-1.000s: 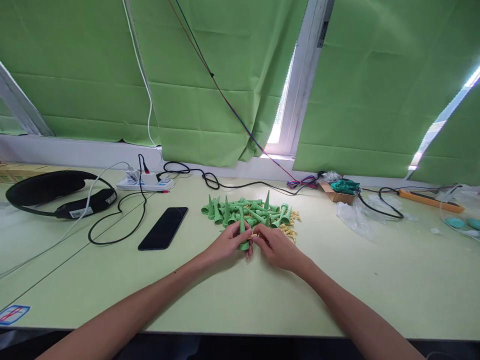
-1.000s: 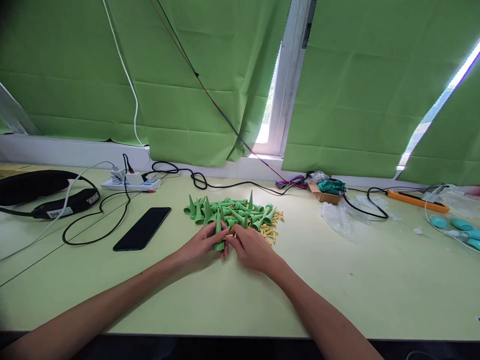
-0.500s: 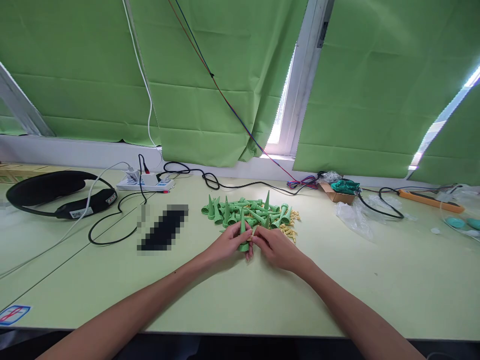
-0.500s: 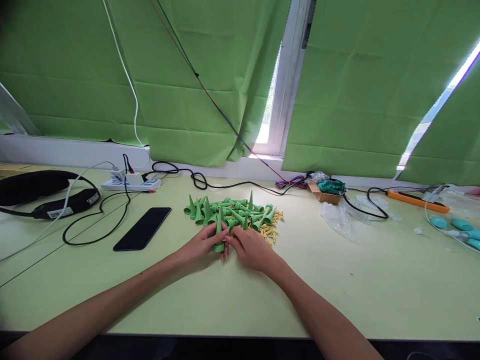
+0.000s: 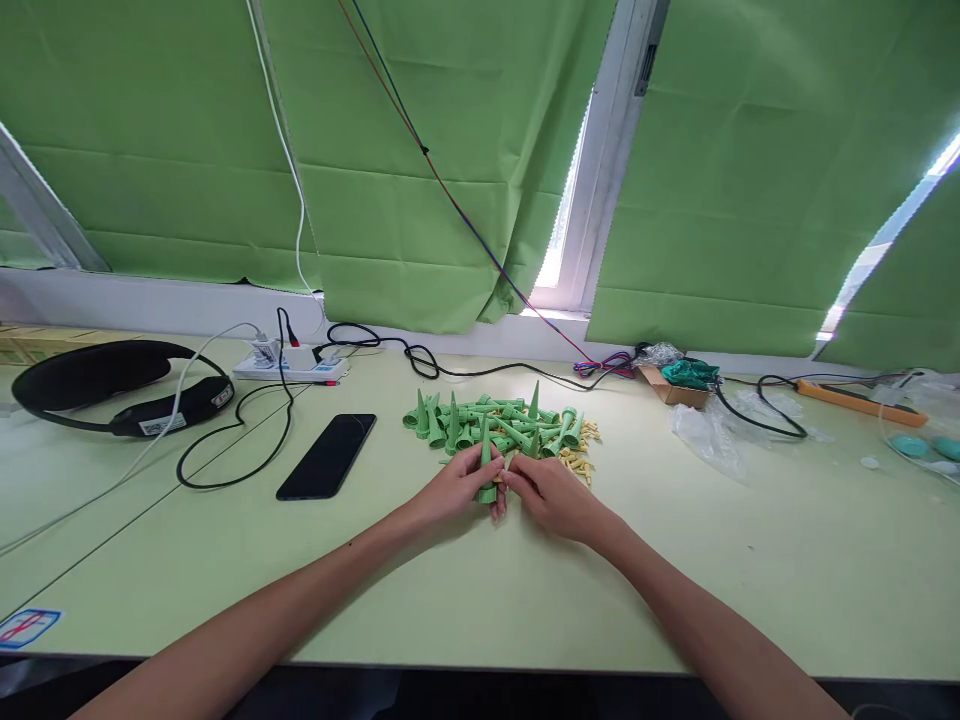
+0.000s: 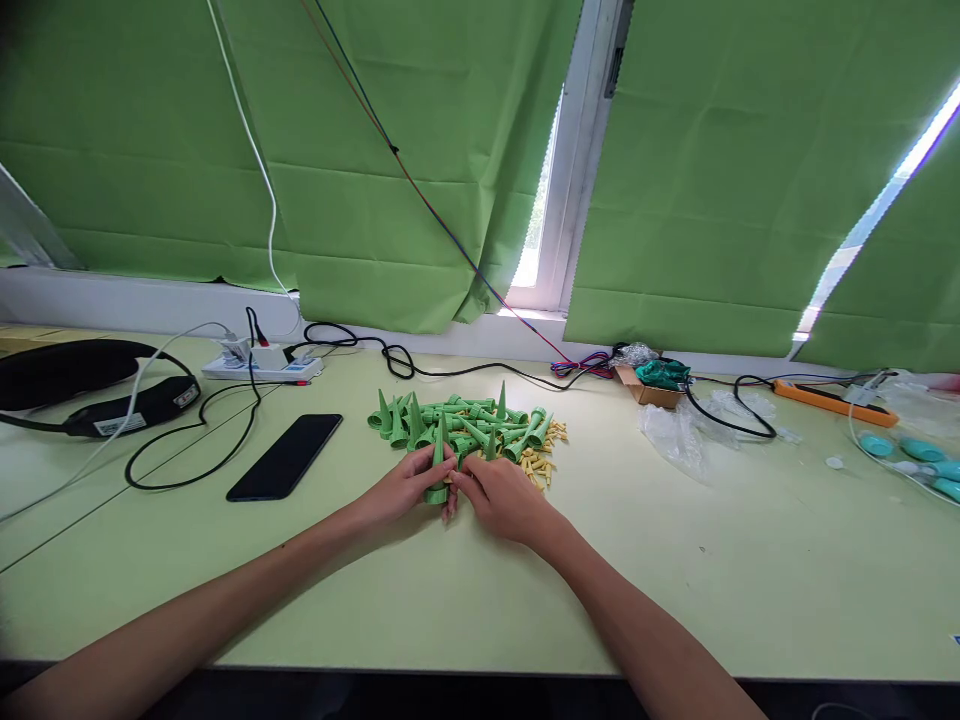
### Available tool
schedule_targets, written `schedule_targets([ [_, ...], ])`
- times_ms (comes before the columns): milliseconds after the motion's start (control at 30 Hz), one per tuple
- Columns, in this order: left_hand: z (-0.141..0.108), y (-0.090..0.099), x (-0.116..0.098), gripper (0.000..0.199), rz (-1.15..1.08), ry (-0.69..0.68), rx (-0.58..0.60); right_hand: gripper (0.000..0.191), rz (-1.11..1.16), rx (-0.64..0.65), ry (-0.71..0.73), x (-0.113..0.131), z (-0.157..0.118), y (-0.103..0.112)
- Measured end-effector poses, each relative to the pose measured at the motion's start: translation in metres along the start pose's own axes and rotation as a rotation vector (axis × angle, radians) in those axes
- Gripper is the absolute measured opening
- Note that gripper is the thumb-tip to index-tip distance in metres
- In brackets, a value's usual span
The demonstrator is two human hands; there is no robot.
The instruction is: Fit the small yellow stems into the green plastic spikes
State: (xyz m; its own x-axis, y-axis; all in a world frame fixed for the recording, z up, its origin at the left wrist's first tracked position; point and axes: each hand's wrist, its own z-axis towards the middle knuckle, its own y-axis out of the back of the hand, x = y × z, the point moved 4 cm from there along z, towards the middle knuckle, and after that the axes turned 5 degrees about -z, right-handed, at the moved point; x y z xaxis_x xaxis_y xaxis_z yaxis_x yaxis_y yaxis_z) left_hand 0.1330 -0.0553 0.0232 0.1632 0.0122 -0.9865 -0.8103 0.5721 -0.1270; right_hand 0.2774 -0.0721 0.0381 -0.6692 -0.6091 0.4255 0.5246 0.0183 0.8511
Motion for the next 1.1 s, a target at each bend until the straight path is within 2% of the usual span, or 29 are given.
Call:
schedule_targets([
  [400,0.002,0.0023,0.0002,0.032,0.023,-0.016,-0.041,0.012,0.007,-0.026,-0.007,-0.001,-0.003,-0.0008],
  [1100,0.0007,0.0012,-0.0001,0.03,0.048,-0.002,-0.029,0.018,0.002,0.002,0.014,-0.0006,-0.0015,-0.0014],
])
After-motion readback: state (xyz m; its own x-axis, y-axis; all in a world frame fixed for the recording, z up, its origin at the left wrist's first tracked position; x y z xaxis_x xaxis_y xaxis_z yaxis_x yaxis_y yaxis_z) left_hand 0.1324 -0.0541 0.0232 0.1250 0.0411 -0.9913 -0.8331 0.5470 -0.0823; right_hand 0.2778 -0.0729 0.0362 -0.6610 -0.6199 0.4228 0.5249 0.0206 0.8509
